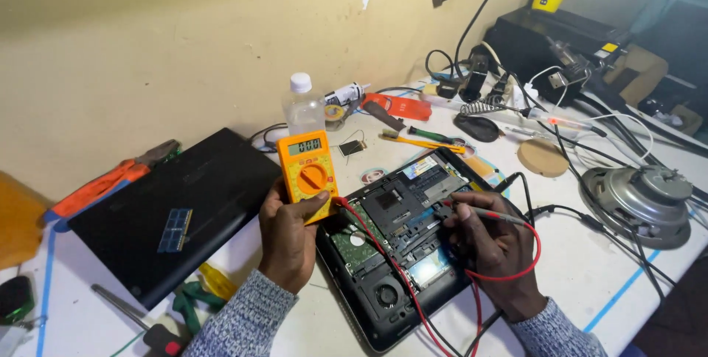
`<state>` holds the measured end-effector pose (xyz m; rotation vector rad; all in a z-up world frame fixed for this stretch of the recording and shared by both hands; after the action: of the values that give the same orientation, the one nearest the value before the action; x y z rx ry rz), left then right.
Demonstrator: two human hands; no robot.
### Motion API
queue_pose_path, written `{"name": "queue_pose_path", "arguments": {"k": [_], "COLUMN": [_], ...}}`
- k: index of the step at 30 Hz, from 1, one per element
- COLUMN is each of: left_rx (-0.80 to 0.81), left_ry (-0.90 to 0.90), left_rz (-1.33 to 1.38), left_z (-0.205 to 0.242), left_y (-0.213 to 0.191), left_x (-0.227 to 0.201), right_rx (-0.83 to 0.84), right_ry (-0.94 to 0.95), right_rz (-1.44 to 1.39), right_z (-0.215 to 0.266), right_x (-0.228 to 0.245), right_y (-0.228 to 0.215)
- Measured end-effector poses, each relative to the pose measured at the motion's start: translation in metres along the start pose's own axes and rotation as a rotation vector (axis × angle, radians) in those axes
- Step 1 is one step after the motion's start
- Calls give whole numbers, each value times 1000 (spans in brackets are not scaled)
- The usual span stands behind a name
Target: The person uses a multimeter to test various points on the motherboard of a disassembled laptop. They hold the multimeter probes in both hands and touch them to different components on the circuit board while observing the readings on the multimeter's display.
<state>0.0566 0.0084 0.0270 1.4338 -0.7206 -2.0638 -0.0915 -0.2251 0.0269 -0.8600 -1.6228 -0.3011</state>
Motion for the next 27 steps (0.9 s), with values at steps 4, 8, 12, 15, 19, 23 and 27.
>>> {"name": "queue_pose_path", "arguments": {"k": [4,8,12,15,19,23,27], "left_rx": [-26,-16,4,60,148,114,70], "left_ry": [32,130,210,215,212,199,245], "left_rz": [26,32,-30,-97,-137,-203,65], "left_z": [-11,-16,-22,-21,-17,-20,-40], "left_y": [-9,-20,-29,-28,-18,-18,-33], "left_x": [1,6,5,9,8,9,11], "right_rx": [12,-20,73,113,144,127,126], "right_ry": [9,-15,128,126,-28,-8,-23], "right_rz": [-36,-7,-188,-113,88,72,109], "right_z": [-2,-5,-8,1,3,4,5], "right_x": [2,-9,-17,-4,13,17,16], "right_y": [4,11,30,34,35,34,33]}}
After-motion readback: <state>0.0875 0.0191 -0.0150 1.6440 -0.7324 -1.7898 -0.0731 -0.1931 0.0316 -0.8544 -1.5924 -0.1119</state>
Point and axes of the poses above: each hand's wrist, its own z-axis away from the middle knuckle, its own y-axis out of the palm, x = y × z, the point moved 6 cm from there along -z, towards the middle knuckle, and after that the axes turned 11 degrees about z, right-handed, at the moved point
